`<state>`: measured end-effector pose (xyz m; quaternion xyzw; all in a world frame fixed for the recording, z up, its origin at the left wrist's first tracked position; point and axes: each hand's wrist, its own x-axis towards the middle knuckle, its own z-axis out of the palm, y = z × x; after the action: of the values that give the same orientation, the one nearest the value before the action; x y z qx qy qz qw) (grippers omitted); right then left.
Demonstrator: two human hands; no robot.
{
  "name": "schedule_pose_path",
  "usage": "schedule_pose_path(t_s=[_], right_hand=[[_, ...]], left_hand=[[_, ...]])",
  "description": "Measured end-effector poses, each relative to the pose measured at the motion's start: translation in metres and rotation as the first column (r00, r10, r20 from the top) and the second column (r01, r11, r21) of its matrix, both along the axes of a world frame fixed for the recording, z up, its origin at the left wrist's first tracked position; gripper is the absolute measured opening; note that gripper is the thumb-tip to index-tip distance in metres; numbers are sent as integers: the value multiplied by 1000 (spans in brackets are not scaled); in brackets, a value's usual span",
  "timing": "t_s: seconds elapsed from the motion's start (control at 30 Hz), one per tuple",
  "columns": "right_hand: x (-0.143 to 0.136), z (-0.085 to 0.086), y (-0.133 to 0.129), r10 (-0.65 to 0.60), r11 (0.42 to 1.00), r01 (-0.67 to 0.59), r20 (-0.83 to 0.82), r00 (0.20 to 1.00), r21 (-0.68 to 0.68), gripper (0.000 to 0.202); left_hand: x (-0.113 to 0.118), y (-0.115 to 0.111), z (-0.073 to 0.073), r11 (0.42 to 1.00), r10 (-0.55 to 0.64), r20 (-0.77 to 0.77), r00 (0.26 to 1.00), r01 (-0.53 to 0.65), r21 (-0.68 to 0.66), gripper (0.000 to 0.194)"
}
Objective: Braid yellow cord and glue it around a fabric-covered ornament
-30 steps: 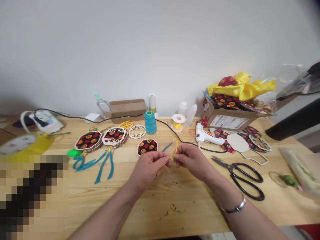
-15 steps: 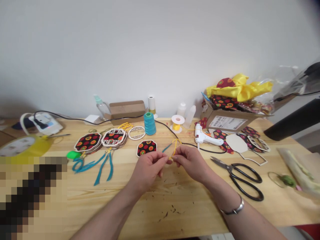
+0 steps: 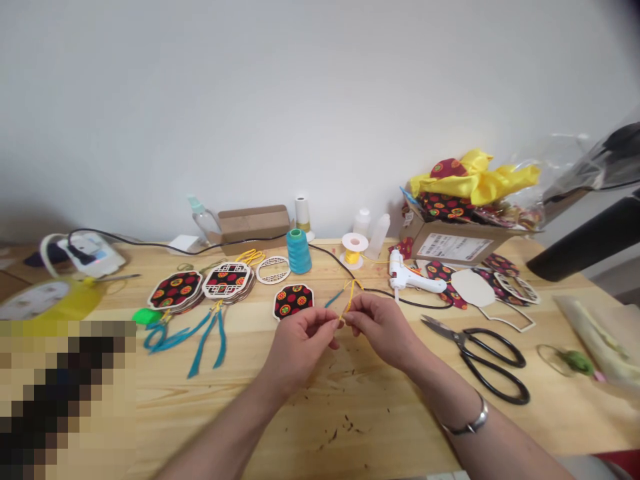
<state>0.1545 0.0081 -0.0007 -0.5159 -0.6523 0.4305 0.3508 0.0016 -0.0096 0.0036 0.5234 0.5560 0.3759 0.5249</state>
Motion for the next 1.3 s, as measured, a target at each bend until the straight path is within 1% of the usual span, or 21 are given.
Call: schedule_pose_path(t_s=[0.2,0.3,0.4,0.53,0.63,0.8,1.0,1.3], right_hand=[[0,-1,-1,2,1000,-2,8,1000,8,14],[0,-1,-1,5,1000,-5,-1,1000,2,13],[-1,-2,-1,11,1000,-11,-26,1000,-4,12],[0,-1,-1,39,999,-40,-38,998,-4,14],[0,1,-1,64,998,-64,-36,997,3,15],[0,4,-2,93,996,-93,-38,995,4,15],[0,0,-3,112,994,-112,-56,992,11,14],[0,3,-3,113,994,-112,-49,992,6,15]], left_hand=[[0,1,2,999,2,24,1000,-1,-39,10],[-2,3,1,996,-13,48,999,17,-82,15],[-5,4,-4,993,-42,137,990,56,-103,21],[-7,5,-9,985,-49,295,954,95,-143,18],[-8,6,-9,975,-37,382,923,116,-187,17],[-8,8,-7,959,-44,479,877,171,-224,14],[-9,8,-9,945,-65,478,876,208,-253,14],[-8,8,-9,945,-29,499,866,186,-267,15]])
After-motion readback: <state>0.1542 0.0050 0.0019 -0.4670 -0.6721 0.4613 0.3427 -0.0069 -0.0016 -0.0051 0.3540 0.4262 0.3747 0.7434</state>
